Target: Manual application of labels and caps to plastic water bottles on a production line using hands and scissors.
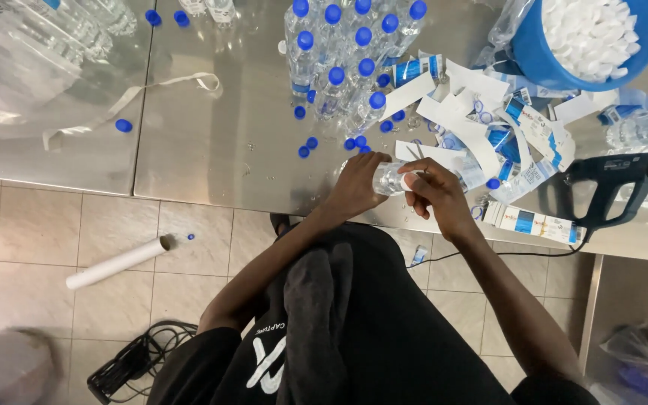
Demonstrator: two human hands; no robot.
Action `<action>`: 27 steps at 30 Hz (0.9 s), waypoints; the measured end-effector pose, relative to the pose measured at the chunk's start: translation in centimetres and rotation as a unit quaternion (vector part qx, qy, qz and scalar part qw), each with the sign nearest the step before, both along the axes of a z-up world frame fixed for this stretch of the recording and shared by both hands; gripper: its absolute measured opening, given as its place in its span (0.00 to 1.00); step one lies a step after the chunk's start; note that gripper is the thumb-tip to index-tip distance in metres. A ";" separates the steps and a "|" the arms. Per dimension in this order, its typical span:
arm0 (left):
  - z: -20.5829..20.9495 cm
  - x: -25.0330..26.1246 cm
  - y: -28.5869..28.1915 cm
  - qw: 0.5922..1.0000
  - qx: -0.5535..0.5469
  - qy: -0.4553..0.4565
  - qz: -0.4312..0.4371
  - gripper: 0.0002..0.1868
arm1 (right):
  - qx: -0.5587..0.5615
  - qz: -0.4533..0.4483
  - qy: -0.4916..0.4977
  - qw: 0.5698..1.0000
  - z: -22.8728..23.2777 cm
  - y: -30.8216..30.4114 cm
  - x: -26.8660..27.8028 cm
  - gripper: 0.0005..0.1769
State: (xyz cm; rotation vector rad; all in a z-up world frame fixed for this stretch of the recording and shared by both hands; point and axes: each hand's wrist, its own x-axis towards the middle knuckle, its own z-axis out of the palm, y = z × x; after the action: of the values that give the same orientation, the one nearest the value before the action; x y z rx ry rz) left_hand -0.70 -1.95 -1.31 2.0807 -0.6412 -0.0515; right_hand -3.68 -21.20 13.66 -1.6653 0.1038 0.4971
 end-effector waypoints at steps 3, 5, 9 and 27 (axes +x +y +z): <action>0.0 -0.6 0.4 0.998 0.006 0.050 0.023 0.38 | -0.018 -0.015 -0.035 0.999 -0.4 0.6 -0.4 0.16; 0.3 -0.6 1.0 0.996 0.084 0.028 0.026 0.38 | -0.156 0.039 -0.124 0.979 1.7 1.3 -0.7 0.25; 6.6 0.1 4.9 0.989 0.045 0.130 -0.050 0.38 | -0.424 0.266 -0.407 0.764 5.0 0.0 -0.1 0.29; 4.3 -2.6 5.5 0.979 0.199 -0.022 0.037 0.43 | -0.473 0.310 -0.318 0.761 -0.7 -0.1 -0.4 0.29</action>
State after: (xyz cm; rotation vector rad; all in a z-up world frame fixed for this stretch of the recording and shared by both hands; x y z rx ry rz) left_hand -3.29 3.55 3.03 2.4967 -0.6168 -0.0998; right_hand -4.06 -21.27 12.96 -2.8083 -0.8733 0.3323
